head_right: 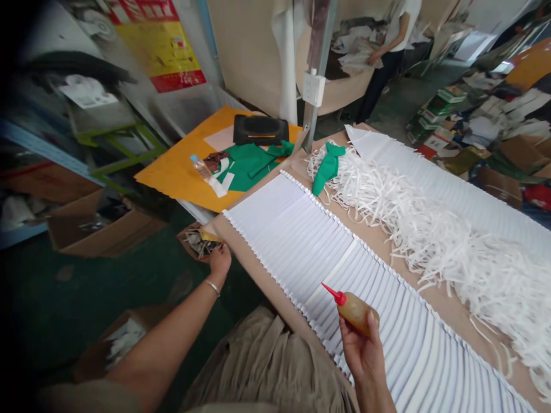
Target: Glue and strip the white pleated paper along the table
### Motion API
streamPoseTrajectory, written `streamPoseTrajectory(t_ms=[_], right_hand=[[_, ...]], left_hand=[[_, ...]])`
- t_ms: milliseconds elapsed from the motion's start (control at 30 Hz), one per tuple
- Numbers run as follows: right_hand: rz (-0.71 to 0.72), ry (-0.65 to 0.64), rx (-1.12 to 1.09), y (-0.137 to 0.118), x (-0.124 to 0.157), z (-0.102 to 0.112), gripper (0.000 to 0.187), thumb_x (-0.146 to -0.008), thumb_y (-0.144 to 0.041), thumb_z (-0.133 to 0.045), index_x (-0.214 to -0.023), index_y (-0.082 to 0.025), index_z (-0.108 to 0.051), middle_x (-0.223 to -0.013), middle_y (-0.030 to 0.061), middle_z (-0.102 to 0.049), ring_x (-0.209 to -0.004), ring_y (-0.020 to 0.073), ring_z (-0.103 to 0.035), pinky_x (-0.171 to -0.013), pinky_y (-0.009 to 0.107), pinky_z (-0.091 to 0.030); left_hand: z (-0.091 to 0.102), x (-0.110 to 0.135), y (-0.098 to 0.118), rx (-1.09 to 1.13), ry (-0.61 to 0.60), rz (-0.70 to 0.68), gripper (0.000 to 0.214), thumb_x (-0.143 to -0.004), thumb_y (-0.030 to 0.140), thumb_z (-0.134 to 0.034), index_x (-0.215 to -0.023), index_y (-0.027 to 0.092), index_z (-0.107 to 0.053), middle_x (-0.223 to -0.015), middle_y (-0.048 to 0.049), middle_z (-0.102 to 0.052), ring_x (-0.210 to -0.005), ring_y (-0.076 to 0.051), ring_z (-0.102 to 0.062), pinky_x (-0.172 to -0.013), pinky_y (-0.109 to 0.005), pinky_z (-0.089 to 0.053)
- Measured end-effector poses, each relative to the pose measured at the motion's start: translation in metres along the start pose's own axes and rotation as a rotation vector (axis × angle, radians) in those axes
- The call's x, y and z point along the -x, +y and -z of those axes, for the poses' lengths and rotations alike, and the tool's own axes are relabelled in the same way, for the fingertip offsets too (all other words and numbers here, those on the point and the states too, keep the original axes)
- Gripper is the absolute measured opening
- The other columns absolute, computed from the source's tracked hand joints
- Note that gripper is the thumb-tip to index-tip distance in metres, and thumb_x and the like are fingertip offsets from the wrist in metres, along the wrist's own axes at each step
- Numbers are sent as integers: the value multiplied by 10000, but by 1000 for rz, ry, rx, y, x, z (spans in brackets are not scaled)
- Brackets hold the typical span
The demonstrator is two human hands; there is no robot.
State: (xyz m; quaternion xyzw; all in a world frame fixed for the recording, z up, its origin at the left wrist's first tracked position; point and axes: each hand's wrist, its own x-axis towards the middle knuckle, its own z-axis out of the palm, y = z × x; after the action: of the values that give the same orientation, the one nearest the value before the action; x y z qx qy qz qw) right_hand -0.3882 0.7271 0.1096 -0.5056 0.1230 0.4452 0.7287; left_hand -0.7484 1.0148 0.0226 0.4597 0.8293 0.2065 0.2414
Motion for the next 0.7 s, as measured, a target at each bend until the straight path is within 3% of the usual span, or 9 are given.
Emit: streamPoseTrajectory(t_ms=[133, 233, 467, 700], right_hand=[[3, -10, 88, -8, -14, -24, 508, -706, -411, -884, -1157, -264, -701, -1265, 44, -730, -1150, 242, -711, -1001, 441, -600], [1, -22, 145, -14, -33, -47, 487, -730, -403, -870, -1154, -240, -696, -1234, 59, -741, -1118, 235, -719, -942, 418, -629], [73, -114, 249, -18, -105, -118, 517, -724, -396, -871, -1170, -210, -689, -1197, 80, -743, -1061, 236, -729, -841, 376, -643], [341, -244, 340, -21, -194, -195, 509, -735, -368, -858, -1168, -217, -635, -1124, 49, -732, -998, 223, -733, -850, 458, -638]], left_hand=[[-28, -42, 22, 42, 17, 178, 467, -1038, 249, -318, -1187, -91, -601, -1146, -344, -662, -1097, -347, -664, -893, -407, -499], [-44, -61, 33, 65, 41, 286, 543, -1072, 304, -251, -1209, -127, -551, -1125, -371, -650, -1056, -366, -677, -847, -431, -507], [-54, -62, 35, 25, 132, 374, 610, -1073, 435, -250, -1241, -74, -542, -1126, -351, -661, -1066, -425, -674, -877, -518, -509], [-61, -70, 27, -54, 218, 434, 632, -1044, 497, -283, -1204, -27, -599, -1059, -327, -695, -1018, -429, -701, -869, -553, -545]])
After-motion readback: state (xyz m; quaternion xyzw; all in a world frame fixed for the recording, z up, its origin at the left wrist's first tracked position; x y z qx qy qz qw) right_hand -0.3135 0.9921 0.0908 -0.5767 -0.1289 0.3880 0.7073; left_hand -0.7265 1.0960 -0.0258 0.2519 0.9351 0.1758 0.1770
